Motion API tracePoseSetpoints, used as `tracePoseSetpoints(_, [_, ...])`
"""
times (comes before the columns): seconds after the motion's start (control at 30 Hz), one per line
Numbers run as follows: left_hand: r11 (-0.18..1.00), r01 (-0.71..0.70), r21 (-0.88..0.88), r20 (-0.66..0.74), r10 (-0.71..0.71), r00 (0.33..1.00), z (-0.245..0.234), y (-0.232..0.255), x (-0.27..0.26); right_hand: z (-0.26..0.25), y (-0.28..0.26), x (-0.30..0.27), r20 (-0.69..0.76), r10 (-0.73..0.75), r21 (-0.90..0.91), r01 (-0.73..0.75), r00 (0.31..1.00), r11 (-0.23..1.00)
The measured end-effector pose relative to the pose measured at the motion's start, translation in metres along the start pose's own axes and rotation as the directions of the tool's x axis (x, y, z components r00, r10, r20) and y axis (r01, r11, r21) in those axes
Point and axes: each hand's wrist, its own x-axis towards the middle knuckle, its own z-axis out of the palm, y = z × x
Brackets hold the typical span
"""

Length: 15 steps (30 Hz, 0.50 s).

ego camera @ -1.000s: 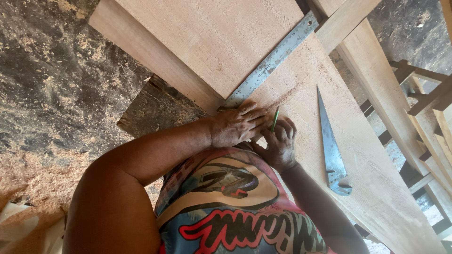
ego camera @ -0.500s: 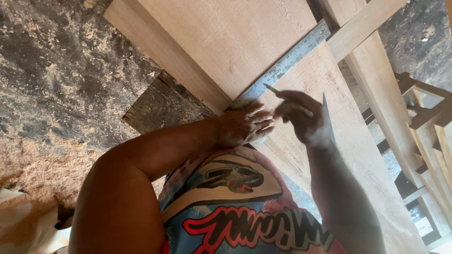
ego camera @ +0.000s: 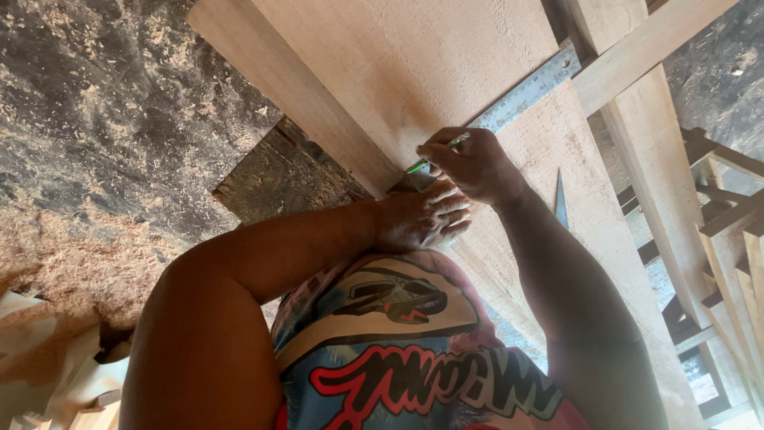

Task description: The person measures a long wooden plank using a tape measure and marks it with a pencil. They then use a metal square to draw straight lines across the plank. Finally, the person uses a hand saw to cut the wood along the marked lines.

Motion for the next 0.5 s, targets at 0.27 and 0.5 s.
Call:
tracePoseSetpoints(0.27, [0.999, -0.003, 0.047, -0.062, 0.006, 0.998, 0.003, -0.001, -0.002, -0.009, -0.007, -0.013, -0.058, 0.030, 0.002, -0.030, 0.998, 1.000])
tracePoseSetpoints(0.5, [0.999, 0.033, 0.030, -0.210, -0.026, 0.977, 0.010, -0.001, -0.002, -0.061, 0.019, -0.011, -0.310, -0.043, -0.138, -0.001, 0.950, 0.990])
